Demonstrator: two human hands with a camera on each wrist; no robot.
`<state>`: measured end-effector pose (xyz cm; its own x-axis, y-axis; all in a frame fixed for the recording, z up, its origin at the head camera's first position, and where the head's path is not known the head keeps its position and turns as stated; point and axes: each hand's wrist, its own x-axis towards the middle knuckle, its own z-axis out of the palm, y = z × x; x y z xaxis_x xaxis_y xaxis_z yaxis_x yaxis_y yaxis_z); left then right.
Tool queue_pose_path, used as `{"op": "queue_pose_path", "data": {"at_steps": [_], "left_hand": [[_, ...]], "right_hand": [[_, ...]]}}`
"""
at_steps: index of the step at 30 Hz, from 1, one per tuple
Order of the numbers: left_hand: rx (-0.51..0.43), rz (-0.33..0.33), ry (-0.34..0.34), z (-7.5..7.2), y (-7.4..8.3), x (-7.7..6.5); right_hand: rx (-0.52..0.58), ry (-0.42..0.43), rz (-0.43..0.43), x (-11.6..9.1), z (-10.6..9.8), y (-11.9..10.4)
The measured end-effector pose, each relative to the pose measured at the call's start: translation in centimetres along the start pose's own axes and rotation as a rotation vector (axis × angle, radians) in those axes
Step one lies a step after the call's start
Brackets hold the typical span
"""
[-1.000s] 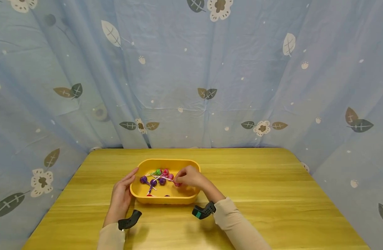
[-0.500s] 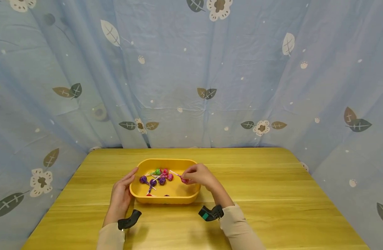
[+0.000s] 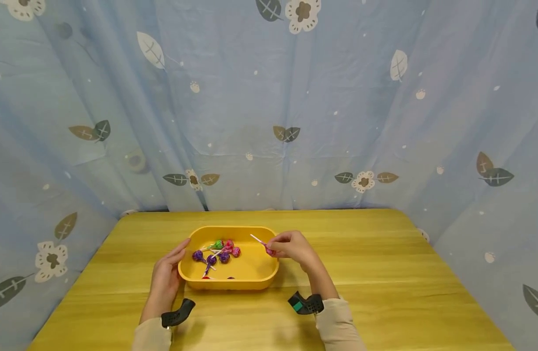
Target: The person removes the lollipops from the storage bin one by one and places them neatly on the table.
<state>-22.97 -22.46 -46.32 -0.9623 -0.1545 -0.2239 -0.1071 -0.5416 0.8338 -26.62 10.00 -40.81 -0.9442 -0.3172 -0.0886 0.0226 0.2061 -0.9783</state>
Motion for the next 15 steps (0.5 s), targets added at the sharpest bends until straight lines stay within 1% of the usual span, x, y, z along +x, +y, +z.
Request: {"op": "queue_pose_path", "data": {"at_steps": [5, 7, 12, 13, 15], "left_hand": [[0.001, 0.003, -0.001, -0.3, -0.2, 0.0], [0.006, 0.009, -0.002, -0.3, -0.3, 0.1], [0.024, 0.024, -0.005, -0.2, -0.3, 0.1], [0.029, 0.025, -0.004, -0.1, -0.2, 0.1], [0.037, 0.024, -0.001, -0.1, -0.2, 0.0]], "right_hand": [[0.026, 0.048, 0.004, -0.1, -0.8, 0.0], [0.03, 0.066, 0.009, -0.5, -1.1, -0.4], [0.035, 0.127, 0.016, -0.6, -2.2, -0.3], [0.037, 0.144, 0.015, -0.3, -2.4, 0.2], [0.036, 0.17, 0.017, -0.4, -2.8, 0.3]]}}
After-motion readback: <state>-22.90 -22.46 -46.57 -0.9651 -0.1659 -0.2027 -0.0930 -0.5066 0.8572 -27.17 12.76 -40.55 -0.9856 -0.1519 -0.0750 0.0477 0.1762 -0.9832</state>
